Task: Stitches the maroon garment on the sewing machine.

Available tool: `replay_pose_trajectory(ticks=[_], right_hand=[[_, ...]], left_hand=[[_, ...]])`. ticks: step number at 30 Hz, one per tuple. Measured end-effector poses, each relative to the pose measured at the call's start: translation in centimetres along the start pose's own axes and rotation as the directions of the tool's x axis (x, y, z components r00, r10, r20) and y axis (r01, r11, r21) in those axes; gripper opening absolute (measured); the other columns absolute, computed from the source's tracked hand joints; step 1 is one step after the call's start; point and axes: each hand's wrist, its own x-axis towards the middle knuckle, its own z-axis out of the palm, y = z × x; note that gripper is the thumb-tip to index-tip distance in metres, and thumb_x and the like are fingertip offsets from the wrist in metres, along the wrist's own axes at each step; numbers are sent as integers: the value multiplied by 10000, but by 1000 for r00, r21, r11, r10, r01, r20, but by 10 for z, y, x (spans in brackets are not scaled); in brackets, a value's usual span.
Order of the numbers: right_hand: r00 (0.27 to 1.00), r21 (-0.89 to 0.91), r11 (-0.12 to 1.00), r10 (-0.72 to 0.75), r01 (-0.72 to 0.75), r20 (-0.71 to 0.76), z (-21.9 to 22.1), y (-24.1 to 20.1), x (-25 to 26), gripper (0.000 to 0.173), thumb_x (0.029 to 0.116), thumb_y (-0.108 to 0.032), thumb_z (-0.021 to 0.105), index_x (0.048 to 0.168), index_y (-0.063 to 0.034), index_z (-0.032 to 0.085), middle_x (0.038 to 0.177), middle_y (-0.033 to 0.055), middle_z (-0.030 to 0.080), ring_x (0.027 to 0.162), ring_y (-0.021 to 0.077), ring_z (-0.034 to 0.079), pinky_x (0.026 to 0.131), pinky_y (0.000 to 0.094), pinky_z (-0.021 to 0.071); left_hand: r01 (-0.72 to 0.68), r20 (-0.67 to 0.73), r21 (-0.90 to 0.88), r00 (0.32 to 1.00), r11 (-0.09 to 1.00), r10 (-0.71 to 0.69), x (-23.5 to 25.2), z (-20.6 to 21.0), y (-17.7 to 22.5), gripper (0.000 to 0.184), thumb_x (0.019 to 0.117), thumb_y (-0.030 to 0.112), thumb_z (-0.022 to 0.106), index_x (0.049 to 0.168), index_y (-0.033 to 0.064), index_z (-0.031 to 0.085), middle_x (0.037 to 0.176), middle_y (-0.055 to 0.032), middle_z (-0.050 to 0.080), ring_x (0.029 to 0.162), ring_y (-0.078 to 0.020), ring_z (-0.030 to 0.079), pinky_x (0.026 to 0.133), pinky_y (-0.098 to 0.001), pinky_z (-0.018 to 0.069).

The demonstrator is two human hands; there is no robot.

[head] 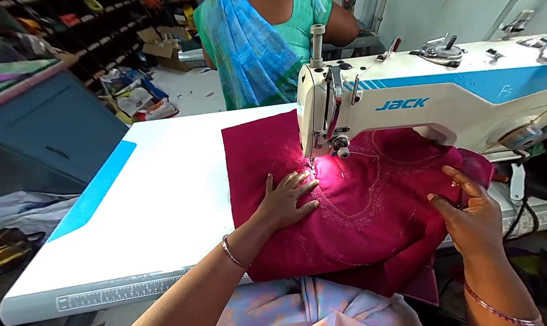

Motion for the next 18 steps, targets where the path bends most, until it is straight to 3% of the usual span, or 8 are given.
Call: replay_pose_trajectory(ticks=[13, 16, 18], right_hand=[[999, 9, 1000, -7, 7, -39, 10, -3, -18, 578, 880, -128, 677, 1443, -64, 563, 1462, 152, 560, 1319, 191, 537, 1054, 392, 453], [999, 10, 1000, 8, -7, -32, 11, -2, -19, 592, 883, -122, 676, 1456, -51, 547, 1467, 183, 548, 1335, 249, 525, 1067, 449, 440], [1000, 10, 1000, 12, -12, -29, 12, -2, -19, 593, 885, -118, 680, 1457, -41, 542, 1465, 192, 543, 1330, 254, 522, 1066, 448, 435]], left_hand=[[-86, 16, -18, 996, 996, 86, 12, -11, -20, 550, 1047, 551, 457, 1566, 369, 431, 1680, 48, 308, 1586, -211, 172, 1193, -707, -31], [-71, 11, -10, 997, 997, 71, 10, -13, -13, 513, 1068, 481, 459, 1560, 335, 452, 1674, 13, 324, 1581, -243, 188, 1194, -713, -18], [-33, -17, 27, 999, 999, 34, 1, -11, 9, 458, 1091, 359, 443, 1535, 268, 502, 1652, -15, 369, 1561, -258, 253, 1226, -669, 49]])
